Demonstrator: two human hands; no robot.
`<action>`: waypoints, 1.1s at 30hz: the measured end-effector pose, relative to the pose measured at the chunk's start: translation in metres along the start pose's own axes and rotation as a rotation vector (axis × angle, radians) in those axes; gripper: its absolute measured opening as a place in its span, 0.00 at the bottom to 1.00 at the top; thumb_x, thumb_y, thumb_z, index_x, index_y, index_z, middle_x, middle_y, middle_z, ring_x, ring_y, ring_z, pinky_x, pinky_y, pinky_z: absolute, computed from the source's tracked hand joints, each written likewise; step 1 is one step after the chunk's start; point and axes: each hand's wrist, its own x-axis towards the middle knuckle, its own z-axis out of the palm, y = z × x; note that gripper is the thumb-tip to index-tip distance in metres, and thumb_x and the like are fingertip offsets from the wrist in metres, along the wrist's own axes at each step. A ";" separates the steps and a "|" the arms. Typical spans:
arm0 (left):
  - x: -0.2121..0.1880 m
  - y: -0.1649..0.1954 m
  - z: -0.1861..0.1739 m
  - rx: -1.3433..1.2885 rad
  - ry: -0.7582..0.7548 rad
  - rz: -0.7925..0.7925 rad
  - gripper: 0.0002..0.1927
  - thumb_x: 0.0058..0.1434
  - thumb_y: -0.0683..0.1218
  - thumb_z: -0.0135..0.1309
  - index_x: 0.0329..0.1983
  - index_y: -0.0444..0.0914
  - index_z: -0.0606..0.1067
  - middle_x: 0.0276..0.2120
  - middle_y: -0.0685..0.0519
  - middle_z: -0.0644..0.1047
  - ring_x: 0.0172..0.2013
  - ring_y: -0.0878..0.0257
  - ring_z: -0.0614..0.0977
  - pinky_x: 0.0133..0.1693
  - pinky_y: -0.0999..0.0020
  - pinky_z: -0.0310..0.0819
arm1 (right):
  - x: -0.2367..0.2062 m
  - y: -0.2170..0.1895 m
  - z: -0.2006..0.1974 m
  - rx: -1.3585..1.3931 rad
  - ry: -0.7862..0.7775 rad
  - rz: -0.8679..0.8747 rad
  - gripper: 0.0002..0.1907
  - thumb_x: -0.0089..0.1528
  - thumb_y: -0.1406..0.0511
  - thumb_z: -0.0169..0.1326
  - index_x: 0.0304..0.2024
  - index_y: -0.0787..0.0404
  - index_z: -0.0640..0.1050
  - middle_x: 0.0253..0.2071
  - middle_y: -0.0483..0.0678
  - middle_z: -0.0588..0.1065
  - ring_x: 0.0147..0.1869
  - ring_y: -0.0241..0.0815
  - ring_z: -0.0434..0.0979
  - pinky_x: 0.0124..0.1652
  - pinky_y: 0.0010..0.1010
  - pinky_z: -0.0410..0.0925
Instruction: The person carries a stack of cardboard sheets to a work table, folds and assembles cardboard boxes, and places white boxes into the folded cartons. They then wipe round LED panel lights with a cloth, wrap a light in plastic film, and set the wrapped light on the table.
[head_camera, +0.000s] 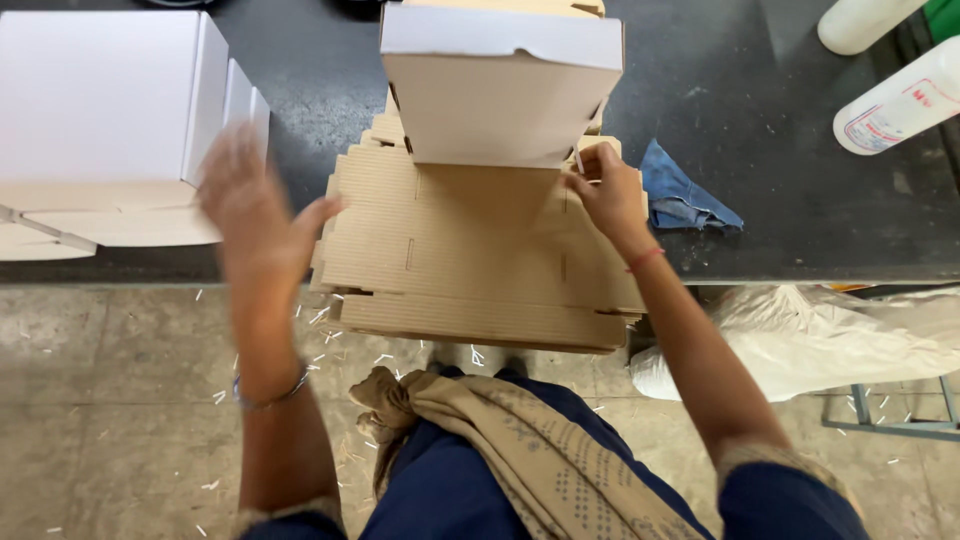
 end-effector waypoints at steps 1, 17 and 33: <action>0.002 0.022 0.008 -0.111 0.076 0.238 0.56 0.55 0.60 0.68 0.80 0.46 0.51 0.79 0.47 0.56 0.79 0.51 0.52 0.77 0.47 0.41 | 0.001 0.001 0.004 0.043 0.005 0.091 0.14 0.64 0.63 0.63 0.42 0.67 0.74 0.36 0.52 0.81 0.37 0.36 0.81 0.37 0.27 0.73; 0.102 0.154 0.088 -0.023 0.284 0.829 0.28 0.82 0.64 0.34 0.72 0.45 0.68 0.60 0.51 0.78 0.60 0.53 0.74 0.64 0.46 0.52 | 0.012 -0.066 -0.078 -0.179 0.037 -0.127 0.15 0.68 0.58 0.62 0.39 0.65 0.82 0.31 0.50 0.81 0.28 0.38 0.82 0.31 0.29 0.73; 0.108 0.148 0.099 0.164 0.340 0.834 0.42 0.63 0.72 0.56 0.75 0.52 0.62 0.65 0.40 0.69 0.59 0.38 0.69 0.60 0.41 0.54 | 0.035 -0.068 -0.058 -0.169 0.040 -0.329 0.18 0.73 0.60 0.56 0.34 0.67 0.76 0.24 0.52 0.78 0.24 0.42 0.80 0.28 0.32 0.71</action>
